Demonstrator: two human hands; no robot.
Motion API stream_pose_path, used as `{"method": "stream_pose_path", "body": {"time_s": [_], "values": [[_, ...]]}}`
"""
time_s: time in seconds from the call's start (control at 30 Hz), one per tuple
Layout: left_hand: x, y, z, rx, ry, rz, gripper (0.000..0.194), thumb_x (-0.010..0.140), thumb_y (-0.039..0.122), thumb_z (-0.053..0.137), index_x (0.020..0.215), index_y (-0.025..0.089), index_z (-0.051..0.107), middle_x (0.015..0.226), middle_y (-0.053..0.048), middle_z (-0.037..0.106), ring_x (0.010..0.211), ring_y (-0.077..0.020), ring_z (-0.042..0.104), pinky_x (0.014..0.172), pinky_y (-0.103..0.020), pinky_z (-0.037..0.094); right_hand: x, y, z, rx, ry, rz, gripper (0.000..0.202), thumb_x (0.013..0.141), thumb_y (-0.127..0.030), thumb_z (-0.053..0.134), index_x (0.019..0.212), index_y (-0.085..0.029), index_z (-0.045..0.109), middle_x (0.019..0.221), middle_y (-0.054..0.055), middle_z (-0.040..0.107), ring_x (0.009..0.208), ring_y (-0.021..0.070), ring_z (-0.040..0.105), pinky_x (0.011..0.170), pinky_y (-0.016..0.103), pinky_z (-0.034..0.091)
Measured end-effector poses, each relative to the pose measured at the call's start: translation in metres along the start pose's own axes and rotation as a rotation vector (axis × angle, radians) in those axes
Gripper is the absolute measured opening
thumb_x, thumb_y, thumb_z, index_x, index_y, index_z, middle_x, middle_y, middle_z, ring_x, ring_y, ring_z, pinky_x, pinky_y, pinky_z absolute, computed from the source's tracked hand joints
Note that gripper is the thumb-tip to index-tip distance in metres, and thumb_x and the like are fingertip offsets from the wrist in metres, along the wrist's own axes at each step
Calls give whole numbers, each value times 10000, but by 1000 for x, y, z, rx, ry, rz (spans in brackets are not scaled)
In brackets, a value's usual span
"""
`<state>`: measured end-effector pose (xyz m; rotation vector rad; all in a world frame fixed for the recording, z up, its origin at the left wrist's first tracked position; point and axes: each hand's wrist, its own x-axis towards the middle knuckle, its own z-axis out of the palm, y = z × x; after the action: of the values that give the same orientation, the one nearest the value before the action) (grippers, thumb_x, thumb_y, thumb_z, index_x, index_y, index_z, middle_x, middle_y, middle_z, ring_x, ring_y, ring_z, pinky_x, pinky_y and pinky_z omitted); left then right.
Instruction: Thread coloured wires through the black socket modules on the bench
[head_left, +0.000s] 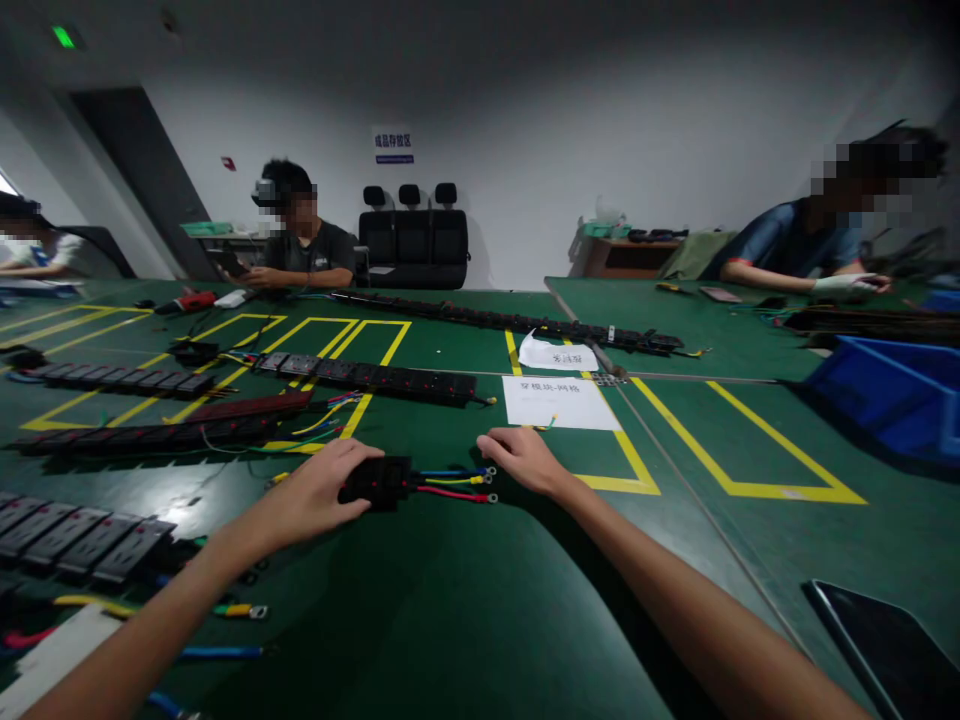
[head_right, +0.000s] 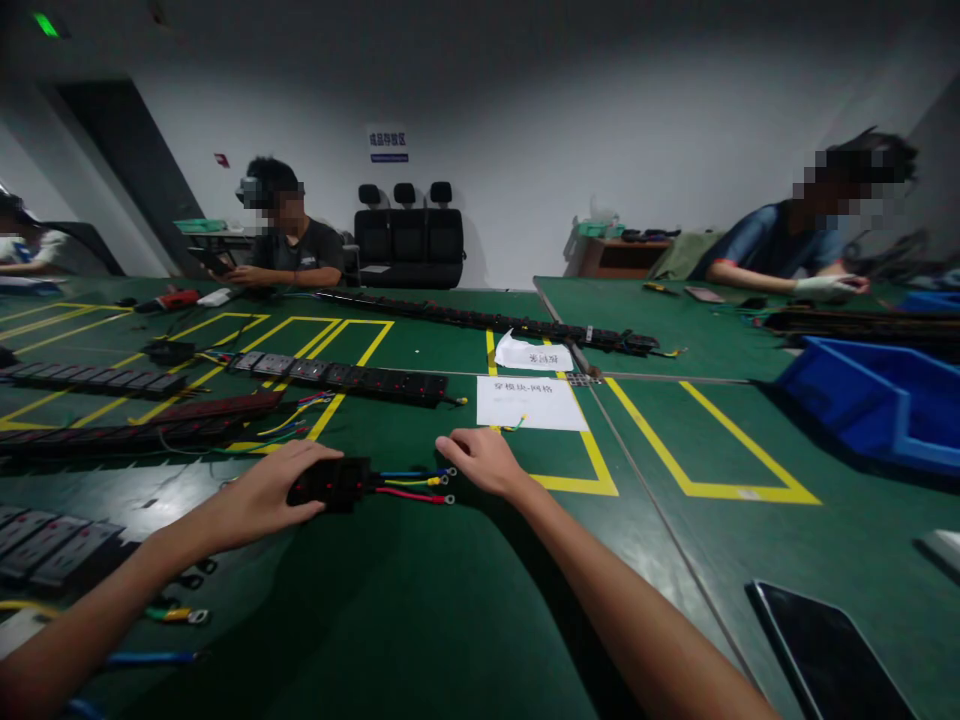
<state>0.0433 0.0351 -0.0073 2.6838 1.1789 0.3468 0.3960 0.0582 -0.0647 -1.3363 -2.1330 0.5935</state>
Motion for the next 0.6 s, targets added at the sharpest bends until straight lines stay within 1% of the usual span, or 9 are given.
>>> {"method": "stream_pose_path", "body": {"time_s": [0.07, 0.13, 0.23, 0.3, 0.37, 0.47, 0.6], "values": [[-4, -4, 3, 20, 38, -9, 454, 892, 300, 612, 1341, 252, 570, 1292, -98, 651, 1202, -284, 597, 1060, -498, 478, 0, -3, 0, -66, -28, -11, 554, 1031, -565, 384, 700, -189, 620, 649, 7, 582, 598, 137, 491, 593, 281, 250], [-10, -5, 5, 87, 80, -21, 443, 921, 324, 590, 1359, 257, 574, 1333, -110, 635, 1230, -300, 587, 1069, -529, 475, 0, -5, -1, -103, -46, -20, 531, 1016, -569, 424, 706, -189, 624, 661, 10, 589, 608, 136, 490, 593, 283, 238], [-20, 1, 9, 209, 153, -31, 444, 937, 359, 570, 1369, 260, 594, 1382, -131, 607, 1253, -330, 578, 1069, -565, 482, -1, -7, -3, -95, -78, -14, 496, 990, -586, 477, 769, -186, 671, 708, 23, 635, 642, 145, 525, 602, 281, 259], [-27, 7, 13, 251, 193, -40, 432, 944, 389, 555, 1353, 262, 614, 1395, -136, 603, 1245, -343, 590, 1052, -568, 502, -2, -8, -5, -56, -126, 3, 501, 978, -610, 489, 801, -187, 691, 716, 24, 649, 645, 147, 543, 600, 281, 276], [-33, 11, 20, 264, 223, -45, 426, 944, 407, 546, 1340, 274, 629, 1400, -130, 608, 1239, -353, 603, 1037, -567, 521, -2, -7, -8, -8, -181, 14, 457, 959, -599, 536, 837, -191, 703, 735, 20, 664, 651, 146, 561, 597, 276, 295], [-39, 13, 31, 254, 248, -34, 478, 940, 396, 539, 1404, 290, 587, 1448, -120, 584, 1284, -362, 583, 1055, -578, 516, -2, -5, -11, 24, -226, 15, 338, 914, -526, 634, 884, -196, 707, 762, 13, 680, 657, 139, 576, 597, 267, 319], [-41, 10, 39, 260, 269, -9, 539, 941, 378, 531, 1475, 309, 520, 1480, -116, 564, 1320, -367, 562, 1069, -609, 502, -2, -3, -11, -30, -244, -13, 320, 905, -520, 661, 893, -201, 691, 731, 1, 650, 626, 127, 543, 590, 262, 313]]}}
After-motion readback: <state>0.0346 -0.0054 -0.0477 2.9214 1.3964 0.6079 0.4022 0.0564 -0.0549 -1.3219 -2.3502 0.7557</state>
